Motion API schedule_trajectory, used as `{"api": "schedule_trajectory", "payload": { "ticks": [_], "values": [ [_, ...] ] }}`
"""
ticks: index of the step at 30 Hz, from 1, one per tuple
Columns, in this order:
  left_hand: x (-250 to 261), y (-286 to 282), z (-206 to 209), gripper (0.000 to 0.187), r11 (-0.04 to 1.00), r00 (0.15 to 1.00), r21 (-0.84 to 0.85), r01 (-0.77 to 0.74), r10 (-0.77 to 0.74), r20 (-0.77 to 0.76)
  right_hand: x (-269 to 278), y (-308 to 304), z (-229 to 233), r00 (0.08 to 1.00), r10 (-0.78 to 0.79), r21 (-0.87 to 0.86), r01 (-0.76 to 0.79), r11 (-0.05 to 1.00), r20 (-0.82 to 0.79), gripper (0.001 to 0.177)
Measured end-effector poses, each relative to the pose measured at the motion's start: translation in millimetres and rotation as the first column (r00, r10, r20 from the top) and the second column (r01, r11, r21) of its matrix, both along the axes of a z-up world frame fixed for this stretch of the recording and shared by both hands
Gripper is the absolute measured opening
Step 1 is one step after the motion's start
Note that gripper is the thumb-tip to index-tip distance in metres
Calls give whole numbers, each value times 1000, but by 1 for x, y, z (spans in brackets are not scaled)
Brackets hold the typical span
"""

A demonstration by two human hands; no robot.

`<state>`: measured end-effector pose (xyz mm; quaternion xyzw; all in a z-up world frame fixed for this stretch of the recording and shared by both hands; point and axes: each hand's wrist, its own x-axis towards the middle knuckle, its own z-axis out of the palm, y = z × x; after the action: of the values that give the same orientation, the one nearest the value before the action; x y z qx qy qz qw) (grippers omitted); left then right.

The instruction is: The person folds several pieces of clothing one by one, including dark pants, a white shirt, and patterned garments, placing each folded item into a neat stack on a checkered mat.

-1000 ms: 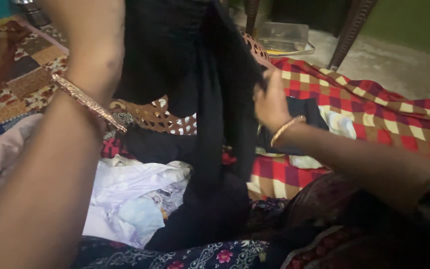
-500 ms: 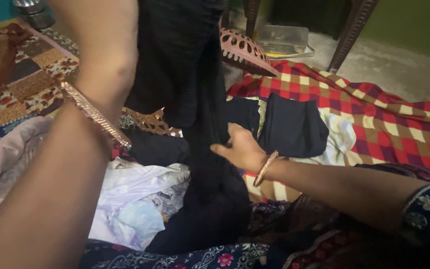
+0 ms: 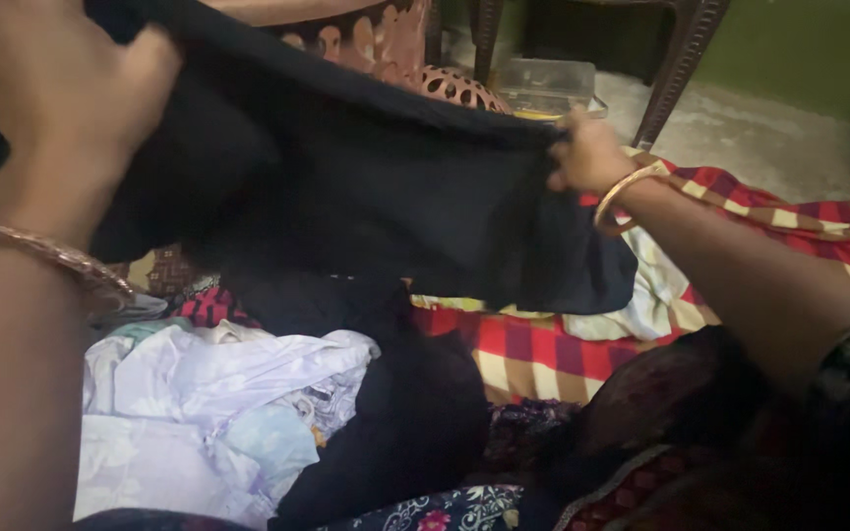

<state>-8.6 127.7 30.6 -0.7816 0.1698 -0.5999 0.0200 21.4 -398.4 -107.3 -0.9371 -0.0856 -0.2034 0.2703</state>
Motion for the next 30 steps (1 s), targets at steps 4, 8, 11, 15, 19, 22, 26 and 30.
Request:
{"api": "schedule_trajectory", "payload": {
  "ticks": [4,8,11,15,19,22,26,30],
  "values": [
    [-14,-10,13,11,998,992,16,64,-62,-113,24,-53,26,922,-99,48,87,995,374,28],
    [-44,-30,20,36,961,962,177,214,-175,-211,17,-103,30,920,-93,31,88,996,380,29],
    [-70,-34,-8,49,849,967,482,217,-121,-222,6,-129,-22,886,45,-117,11,993,461,25],
    [-58,-12,-112,32,698,711,488,525,-45,-701,-3,-154,-154,898,173,-124,-133,983,405,32],
    [-51,69,-257,68,662,227,260,703,139,-964,-35,-160,-297,991,34,136,-15,991,-133,39],
    [-51,144,-364,49,604,-14,271,750,423,-906,-57,-148,-374,997,76,90,-72,993,-35,26],
    [-35,220,-461,48,708,-64,208,675,337,-939,-59,-121,-408,945,-194,281,268,921,-263,39],
    [-7,261,-484,50,718,-232,577,389,683,-693,-49,-89,-389,833,-540,298,550,780,-122,66]
  ]
}}
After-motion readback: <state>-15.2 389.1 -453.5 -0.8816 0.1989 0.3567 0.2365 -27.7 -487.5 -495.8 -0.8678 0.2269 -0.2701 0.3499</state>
